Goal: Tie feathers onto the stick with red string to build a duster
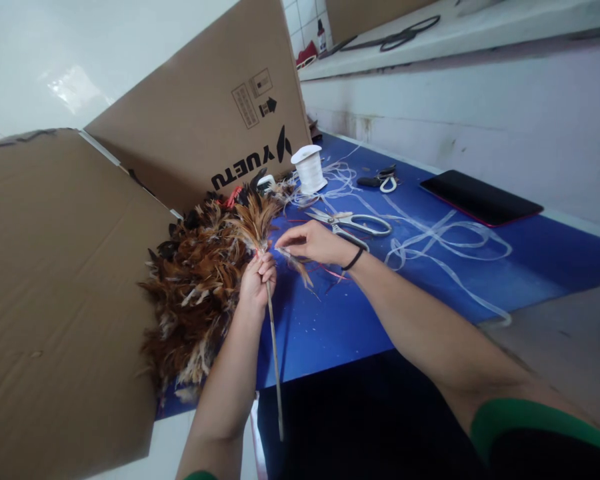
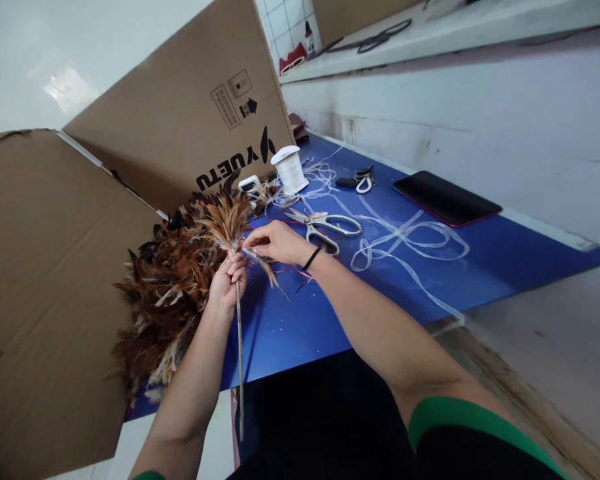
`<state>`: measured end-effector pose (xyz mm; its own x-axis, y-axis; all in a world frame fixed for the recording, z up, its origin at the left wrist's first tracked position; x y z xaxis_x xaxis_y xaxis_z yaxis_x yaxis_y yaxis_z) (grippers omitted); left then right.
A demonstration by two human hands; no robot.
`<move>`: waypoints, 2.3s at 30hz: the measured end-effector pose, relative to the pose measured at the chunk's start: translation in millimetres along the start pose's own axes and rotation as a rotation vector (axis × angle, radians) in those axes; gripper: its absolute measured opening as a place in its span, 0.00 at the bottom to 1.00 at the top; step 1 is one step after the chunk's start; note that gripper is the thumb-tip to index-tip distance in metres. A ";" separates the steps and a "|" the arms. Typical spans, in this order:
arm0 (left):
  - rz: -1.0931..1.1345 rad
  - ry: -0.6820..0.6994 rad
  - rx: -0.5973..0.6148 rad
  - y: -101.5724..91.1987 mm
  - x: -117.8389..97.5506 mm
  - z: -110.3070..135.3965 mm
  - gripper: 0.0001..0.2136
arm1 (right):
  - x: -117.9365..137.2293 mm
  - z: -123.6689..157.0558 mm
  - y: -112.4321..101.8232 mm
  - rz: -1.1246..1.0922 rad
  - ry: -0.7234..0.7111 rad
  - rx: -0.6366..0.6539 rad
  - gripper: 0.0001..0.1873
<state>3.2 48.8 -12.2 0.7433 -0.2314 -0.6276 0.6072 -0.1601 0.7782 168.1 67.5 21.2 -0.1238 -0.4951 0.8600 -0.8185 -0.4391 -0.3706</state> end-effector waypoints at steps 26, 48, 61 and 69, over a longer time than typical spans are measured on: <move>-0.101 -0.012 -0.054 -5.4 8.0 -2.7 0.05 | 12.7 3.5 4.3 0.466 -0.101 -0.044 0.09; -0.270 -0.005 -0.011 -1.9 15.0 -1.2 0.07 | 1.6 1.5 13.8 0.610 -0.098 -0.002 0.10; -0.235 -0.013 -0.016 0.0 14.4 0.0 0.07 | -2.1 1.2 -8.4 0.272 0.050 -0.204 0.09; -0.194 -0.055 0.023 4.3 16.6 2.6 0.06 | -4.3 -0.9 -2.3 0.335 0.060 -0.078 0.11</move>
<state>17.4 41.8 -19.3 0.5964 -0.2459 -0.7641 0.7303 -0.2289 0.6437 170.0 71.3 18.7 -0.4233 -0.5564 0.7150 -0.7670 -0.1999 -0.6097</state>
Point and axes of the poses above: each hand's wrist, its own z-axis away from the middle knuckle, its own y-axis out of the palm, x = y × z, the point moved 2 cm from there along -z, towards the middle knuckle, and after that the axes turned 8 degrees about x, right-handed, at the moved point
